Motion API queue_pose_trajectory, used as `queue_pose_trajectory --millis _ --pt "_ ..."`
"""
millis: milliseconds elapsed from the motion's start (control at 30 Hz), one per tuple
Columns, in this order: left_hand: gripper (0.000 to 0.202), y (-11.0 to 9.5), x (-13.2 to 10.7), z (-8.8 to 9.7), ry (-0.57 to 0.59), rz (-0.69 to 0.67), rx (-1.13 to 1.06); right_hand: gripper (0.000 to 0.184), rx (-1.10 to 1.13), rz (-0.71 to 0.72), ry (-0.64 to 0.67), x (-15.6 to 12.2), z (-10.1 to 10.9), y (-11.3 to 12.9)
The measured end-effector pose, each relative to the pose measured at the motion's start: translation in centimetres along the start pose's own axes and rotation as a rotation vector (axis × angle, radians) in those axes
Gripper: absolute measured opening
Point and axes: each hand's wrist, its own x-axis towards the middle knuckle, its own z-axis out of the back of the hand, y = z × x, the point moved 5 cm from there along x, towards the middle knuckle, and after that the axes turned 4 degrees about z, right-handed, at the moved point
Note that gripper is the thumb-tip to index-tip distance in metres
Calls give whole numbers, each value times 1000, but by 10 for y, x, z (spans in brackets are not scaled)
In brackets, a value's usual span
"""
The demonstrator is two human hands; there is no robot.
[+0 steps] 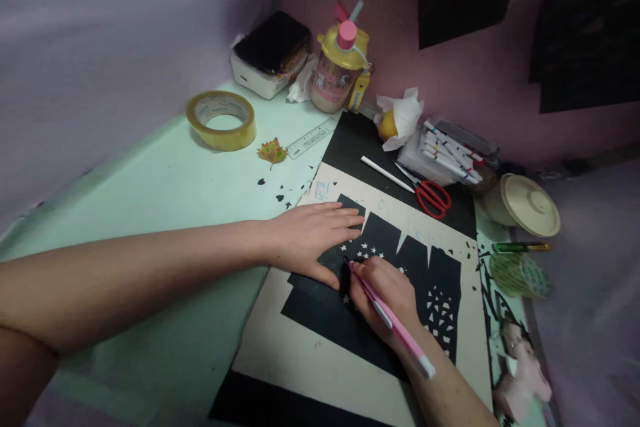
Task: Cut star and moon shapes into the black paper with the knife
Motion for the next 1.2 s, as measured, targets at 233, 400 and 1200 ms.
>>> queue_pose_trajectory --millis 233,400,1200 --pt "88 1 0 -1 17 10 -8 16 8 17 5 -1 -2 -1" --pt "87 1 0 -1 27 17 -2 17 17 24 5 -1 -2 -1" --pt "89 1 0 0 15 6 5 22 45 46 6 2 -2 1"
